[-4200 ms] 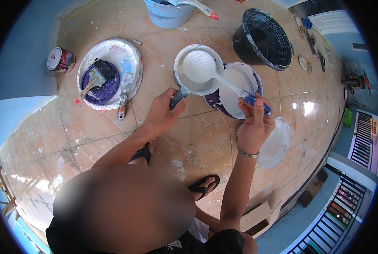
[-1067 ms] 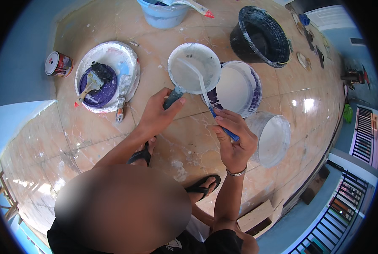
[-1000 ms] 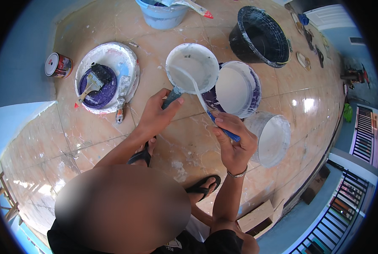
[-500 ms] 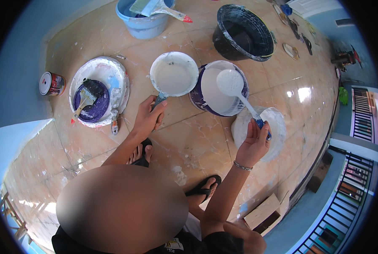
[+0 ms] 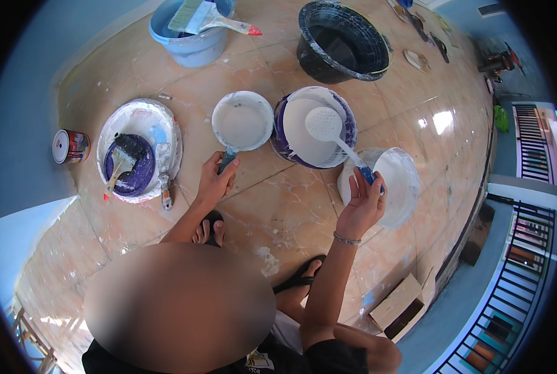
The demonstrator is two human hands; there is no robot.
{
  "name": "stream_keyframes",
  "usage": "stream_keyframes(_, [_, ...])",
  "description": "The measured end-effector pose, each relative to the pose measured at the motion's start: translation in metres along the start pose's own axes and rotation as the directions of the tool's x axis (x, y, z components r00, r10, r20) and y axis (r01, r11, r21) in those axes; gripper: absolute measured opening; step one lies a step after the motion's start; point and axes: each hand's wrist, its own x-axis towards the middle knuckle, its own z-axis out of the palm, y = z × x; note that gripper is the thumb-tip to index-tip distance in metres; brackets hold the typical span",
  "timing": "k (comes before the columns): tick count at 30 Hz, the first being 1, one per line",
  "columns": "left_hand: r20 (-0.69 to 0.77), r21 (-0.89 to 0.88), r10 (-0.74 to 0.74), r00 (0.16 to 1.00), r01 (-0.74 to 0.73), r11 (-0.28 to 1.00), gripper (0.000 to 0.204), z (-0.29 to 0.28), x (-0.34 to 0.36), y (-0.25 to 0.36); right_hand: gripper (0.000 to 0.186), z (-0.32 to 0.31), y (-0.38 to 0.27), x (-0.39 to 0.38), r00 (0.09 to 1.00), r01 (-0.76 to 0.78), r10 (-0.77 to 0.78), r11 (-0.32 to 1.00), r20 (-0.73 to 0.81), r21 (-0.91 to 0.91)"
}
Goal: The person scoops white paint from a bucket into a smaller container using a ladle, then pours the paint into a larger bucket. The person repeats this process several times.
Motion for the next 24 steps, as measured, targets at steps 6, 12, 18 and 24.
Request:
stream_keyframes(6, [0.030,0.006,0.015,0.999,-0.016,1.000,0.036,0.003,0.003,-0.001,0.034,-0.001,-0.002,0.007,1.000,0.006,-0.007,1.000,-0.013,-0.019])
stream_keyframes(12, [0.036,0.021,0.015,0.999,-0.015,1.000,0.034,0.004,0.002,0.002,0.033,0.004,-0.007,0.008,0.998,0.059,-0.060,0.996,-0.018,-0.065])
stream_keyframes(18, [-0.008,0.049,-0.039,0.999,0.039,0.998,0.032,0.009,0.000,0.009,0.027,0.013,0.006,0.010,0.987,0.143,-0.108,0.932,0.121,-0.334])
stream_keyframes(24, [-0.046,0.110,0.003,0.999,0.002,0.994,0.030,0.007,-0.004,0.019,0.023,0.014,0.029,0.026,0.989,-0.117,0.133,0.973,0.067,-0.199])
